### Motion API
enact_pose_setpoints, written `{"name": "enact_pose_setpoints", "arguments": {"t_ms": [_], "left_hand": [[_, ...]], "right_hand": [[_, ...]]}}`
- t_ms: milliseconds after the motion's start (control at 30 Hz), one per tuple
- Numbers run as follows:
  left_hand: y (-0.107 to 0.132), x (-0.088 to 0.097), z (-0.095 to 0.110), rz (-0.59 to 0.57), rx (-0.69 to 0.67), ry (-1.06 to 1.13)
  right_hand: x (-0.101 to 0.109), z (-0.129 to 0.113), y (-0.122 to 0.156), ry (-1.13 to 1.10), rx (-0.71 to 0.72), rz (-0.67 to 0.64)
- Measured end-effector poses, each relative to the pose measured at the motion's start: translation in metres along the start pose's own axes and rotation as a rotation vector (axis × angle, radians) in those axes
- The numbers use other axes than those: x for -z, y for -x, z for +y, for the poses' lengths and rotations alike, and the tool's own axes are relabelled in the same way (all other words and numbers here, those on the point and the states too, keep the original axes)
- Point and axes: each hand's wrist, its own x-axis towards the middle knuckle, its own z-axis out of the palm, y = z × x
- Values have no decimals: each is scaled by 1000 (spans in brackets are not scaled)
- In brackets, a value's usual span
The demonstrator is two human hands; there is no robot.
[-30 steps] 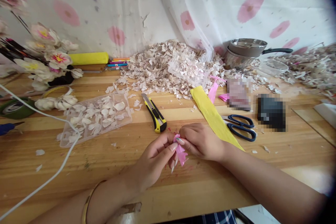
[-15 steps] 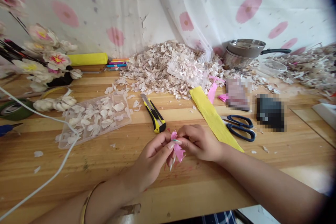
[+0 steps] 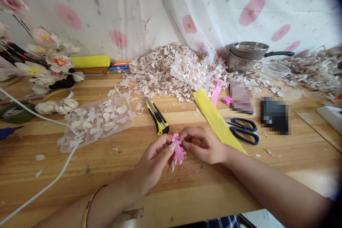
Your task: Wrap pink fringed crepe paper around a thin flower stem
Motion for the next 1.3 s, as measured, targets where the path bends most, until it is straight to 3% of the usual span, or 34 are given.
{"name": "enact_pose_setpoints", "arguments": {"t_ms": [367,567,767,1000,1300], "left_hand": [[0,0,1,-18,3,29],[-1,1,1,2,-26,44],[4,3,-2,-8,-34,169],[1,1,-5,-36,-32,255],[1,1,-6,-56,17,329]], "right_hand": [[-2,1,0,-13,10,3],[4,2,1,125,151,111],[3,6,-3,-10,219,150],[0,5,-5,36,332,272],[3,9,-6,-189,202,236]]}}
